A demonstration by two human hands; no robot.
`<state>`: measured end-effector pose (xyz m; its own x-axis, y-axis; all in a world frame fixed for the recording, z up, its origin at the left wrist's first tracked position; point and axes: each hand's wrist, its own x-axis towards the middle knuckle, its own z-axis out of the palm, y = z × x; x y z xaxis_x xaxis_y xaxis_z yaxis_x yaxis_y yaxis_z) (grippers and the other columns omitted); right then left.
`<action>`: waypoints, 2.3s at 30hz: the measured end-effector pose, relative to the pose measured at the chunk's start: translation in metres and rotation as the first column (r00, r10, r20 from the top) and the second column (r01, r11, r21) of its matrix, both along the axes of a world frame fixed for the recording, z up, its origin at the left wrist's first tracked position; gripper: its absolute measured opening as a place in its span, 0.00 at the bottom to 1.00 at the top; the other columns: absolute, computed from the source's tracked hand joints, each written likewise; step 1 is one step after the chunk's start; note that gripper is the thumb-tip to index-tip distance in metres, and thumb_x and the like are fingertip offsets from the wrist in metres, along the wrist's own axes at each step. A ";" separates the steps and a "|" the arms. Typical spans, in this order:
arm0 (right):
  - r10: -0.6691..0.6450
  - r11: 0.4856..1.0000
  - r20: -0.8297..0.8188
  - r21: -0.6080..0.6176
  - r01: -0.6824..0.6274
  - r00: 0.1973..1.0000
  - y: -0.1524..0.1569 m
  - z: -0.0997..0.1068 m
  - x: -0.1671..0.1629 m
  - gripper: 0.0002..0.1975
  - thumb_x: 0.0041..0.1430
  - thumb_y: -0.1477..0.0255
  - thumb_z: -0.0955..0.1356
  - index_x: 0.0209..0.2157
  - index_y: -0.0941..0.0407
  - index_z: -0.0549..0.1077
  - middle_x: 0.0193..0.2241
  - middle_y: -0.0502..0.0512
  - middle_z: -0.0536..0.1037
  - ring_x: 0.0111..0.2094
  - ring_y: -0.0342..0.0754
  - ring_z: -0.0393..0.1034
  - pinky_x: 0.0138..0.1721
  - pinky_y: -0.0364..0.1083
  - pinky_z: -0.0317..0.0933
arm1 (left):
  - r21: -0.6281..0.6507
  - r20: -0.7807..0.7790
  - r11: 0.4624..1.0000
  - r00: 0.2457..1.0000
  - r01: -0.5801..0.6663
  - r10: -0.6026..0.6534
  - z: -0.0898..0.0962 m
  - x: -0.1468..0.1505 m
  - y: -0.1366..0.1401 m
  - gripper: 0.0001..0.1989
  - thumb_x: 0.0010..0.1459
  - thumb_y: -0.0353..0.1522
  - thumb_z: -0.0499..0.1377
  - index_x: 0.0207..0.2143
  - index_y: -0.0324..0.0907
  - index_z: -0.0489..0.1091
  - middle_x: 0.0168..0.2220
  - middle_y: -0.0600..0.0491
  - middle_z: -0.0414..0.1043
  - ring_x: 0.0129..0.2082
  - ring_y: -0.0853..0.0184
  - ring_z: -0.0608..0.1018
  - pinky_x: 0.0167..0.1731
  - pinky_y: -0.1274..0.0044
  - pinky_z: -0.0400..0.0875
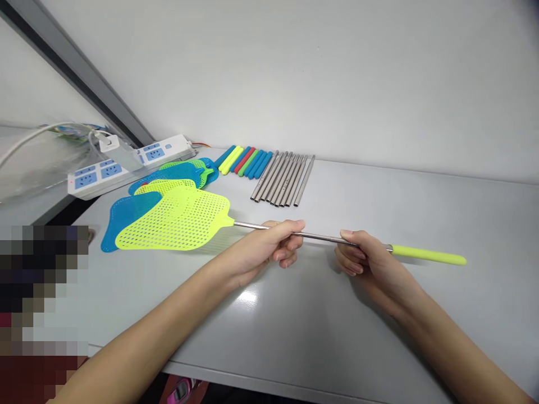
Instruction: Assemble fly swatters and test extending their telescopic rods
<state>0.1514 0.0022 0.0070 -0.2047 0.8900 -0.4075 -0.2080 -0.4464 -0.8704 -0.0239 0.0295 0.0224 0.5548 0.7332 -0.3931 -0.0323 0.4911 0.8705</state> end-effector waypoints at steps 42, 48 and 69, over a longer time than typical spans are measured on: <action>0.021 1.000 -0.053 -0.004 -0.021 0.998 -0.005 -0.003 -0.006 0.19 0.50 0.64 0.60 0.12 0.56 0.50 0.11 0.45 0.49 0.16 0.39 0.45 0.20 0.42 0.44 | 0.058 0.028 0.998 1.000 0.002 -0.004 -0.012 0.012 -0.009 0.19 0.50 0.40 0.50 0.13 0.39 0.55 0.11 0.60 0.48 0.14 0.75 0.60 0.20 0.80 0.56; 0.089 0.994 -0.092 0.076 -0.082 0.992 -0.019 -0.011 -0.026 0.16 0.51 0.66 0.59 0.14 0.58 0.59 0.11 0.47 0.56 0.17 0.40 0.54 0.19 0.41 0.44 | 0.088 0.093 0.995 0.994 0.050 -0.059 -0.029 0.024 -0.023 0.22 0.52 0.42 0.47 0.11 0.39 0.55 0.08 0.60 0.49 0.13 0.75 0.60 0.20 0.80 0.56; 0.118 0.980 -0.042 0.167 -0.110 0.992 -0.013 -0.012 -0.017 0.14 0.49 0.69 0.59 0.15 0.59 0.66 0.13 0.53 0.68 0.19 0.43 0.63 0.22 0.41 0.51 | 0.172 0.249 0.979 0.956 0.112 -0.153 -0.033 0.029 -0.020 0.17 0.54 0.36 0.46 0.21 0.33 0.65 0.20 0.50 0.65 0.26 0.69 0.69 0.27 0.78 0.59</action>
<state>0.1340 -0.0105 -0.0045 -0.3255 0.9134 -0.2445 -0.2101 -0.3219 -0.9232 0.0049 0.0096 -0.0108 0.7191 0.6861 -0.1105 -0.2110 0.3670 0.9060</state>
